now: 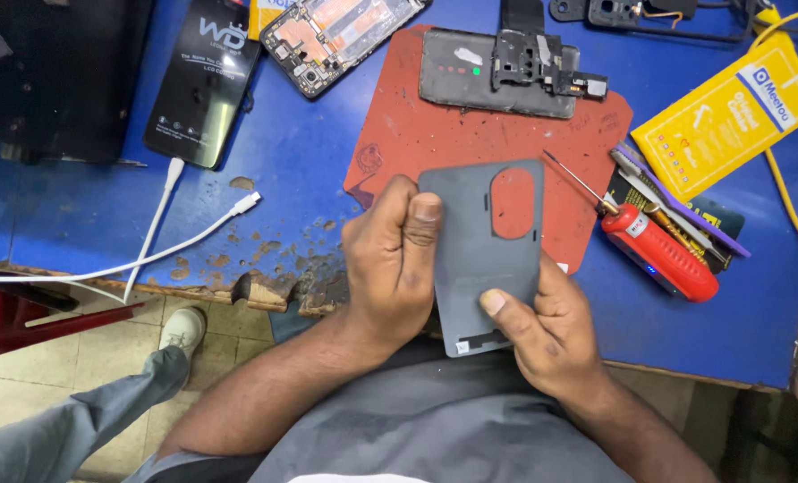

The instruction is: The person repairs a disassembled smartphone at a workbench. They handle the phone frame and internal components, use a red-handled soldering iron to work on the frame's contact points, reposition the frame and back cover, and continue soldering different spots on the frame throughout the episode.

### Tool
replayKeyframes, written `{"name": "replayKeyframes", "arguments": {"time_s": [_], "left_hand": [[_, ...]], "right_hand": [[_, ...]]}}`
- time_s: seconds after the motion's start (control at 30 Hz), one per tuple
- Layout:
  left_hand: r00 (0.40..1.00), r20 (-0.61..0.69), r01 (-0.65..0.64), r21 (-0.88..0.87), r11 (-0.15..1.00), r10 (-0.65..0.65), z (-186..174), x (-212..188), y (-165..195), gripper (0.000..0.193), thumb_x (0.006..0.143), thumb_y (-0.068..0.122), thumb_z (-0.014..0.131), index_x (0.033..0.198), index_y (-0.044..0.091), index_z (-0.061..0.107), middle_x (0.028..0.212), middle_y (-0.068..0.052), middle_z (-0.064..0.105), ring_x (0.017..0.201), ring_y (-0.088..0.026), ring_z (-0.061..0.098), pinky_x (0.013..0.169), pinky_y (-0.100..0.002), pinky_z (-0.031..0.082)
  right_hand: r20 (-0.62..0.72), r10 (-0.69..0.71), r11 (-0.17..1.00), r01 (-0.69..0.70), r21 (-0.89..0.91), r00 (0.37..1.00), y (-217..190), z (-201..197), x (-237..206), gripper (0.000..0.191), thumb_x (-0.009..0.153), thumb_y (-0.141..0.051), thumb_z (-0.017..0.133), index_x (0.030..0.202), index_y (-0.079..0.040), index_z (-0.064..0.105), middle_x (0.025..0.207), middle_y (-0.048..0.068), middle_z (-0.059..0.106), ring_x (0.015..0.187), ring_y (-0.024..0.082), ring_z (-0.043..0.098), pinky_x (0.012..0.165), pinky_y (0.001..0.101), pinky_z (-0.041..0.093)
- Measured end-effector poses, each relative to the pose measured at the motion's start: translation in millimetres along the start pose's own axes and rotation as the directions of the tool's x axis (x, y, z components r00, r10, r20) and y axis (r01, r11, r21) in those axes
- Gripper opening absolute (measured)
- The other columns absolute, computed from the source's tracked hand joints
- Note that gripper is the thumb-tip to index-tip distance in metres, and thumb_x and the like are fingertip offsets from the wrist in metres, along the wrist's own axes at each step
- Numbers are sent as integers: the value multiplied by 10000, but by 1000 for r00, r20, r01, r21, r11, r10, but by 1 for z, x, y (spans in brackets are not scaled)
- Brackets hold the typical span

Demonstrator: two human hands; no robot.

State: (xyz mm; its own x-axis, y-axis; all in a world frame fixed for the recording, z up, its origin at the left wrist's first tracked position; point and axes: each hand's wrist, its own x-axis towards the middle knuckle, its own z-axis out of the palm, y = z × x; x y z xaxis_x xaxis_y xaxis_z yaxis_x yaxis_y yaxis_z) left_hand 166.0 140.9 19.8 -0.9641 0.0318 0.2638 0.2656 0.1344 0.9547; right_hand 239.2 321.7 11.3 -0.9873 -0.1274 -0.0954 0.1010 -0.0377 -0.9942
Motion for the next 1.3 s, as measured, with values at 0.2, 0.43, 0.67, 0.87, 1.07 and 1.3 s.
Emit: {"name": "replayKeyframes", "arguments": {"time_s": [0.2,0.43,0.67,0.87,1.07,1.3], "left_hand": [[986,158,-51,17,999,48,12,-22,1,328,1118,173,543,834,30,465,667,-125,462,576,-275,487,559,-414,388],[757,583,-226,-191,955,296,3,-46,7,226,1036,118,622,860,38,504,787,-140,547,722,-364,578,661,-468,470],[918,395,12,-137,991,44,-17,-16,11,122,995,98,576,1003,-10,632,905,-136,674,791,-232,684,711,-332,539],[915,399,67,-32,997,-48,-12,0,23,254,940,190,759,850,11,603,674,-57,590,561,-145,562,541,-283,459],[824,537,235,-32,972,-182,-11,2,16,198,1013,148,653,865,21,624,612,-20,619,541,-104,598,520,-274,472],[858,494,238,-139,961,-141,-10,-3,10,168,1049,78,516,1007,9,664,730,-28,706,645,-85,699,601,-258,577]], "right_hand": [[-193,-103,991,117,62,976,-5,1,10,324,1065,-68,581,1365,41,526,1285,100,662,1174,146,634,1083,311,503],[-394,-272,905,372,205,878,-28,-23,34,214,1169,-55,630,1349,18,540,1180,65,653,1024,110,625,989,276,519],[-404,-239,933,324,155,883,-28,-17,33,299,1150,-81,644,1402,13,514,1219,54,653,1063,81,600,1017,243,480],[-309,-212,967,246,73,927,-23,-8,25,254,1144,-122,635,1345,-9,529,1175,42,659,1044,72,622,986,234,507],[-245,-139,973,179,149,959,-18,-20,26,243,1111,-131,660,1285,0,553,1142,54,673,1010,78,636,933,235,518],[-225,-78,968,128,217,971,-16,-27,31,327,1101,-116,641,1387,18,555,1187,72,681,1061,96,652,1005,258,523]]}}
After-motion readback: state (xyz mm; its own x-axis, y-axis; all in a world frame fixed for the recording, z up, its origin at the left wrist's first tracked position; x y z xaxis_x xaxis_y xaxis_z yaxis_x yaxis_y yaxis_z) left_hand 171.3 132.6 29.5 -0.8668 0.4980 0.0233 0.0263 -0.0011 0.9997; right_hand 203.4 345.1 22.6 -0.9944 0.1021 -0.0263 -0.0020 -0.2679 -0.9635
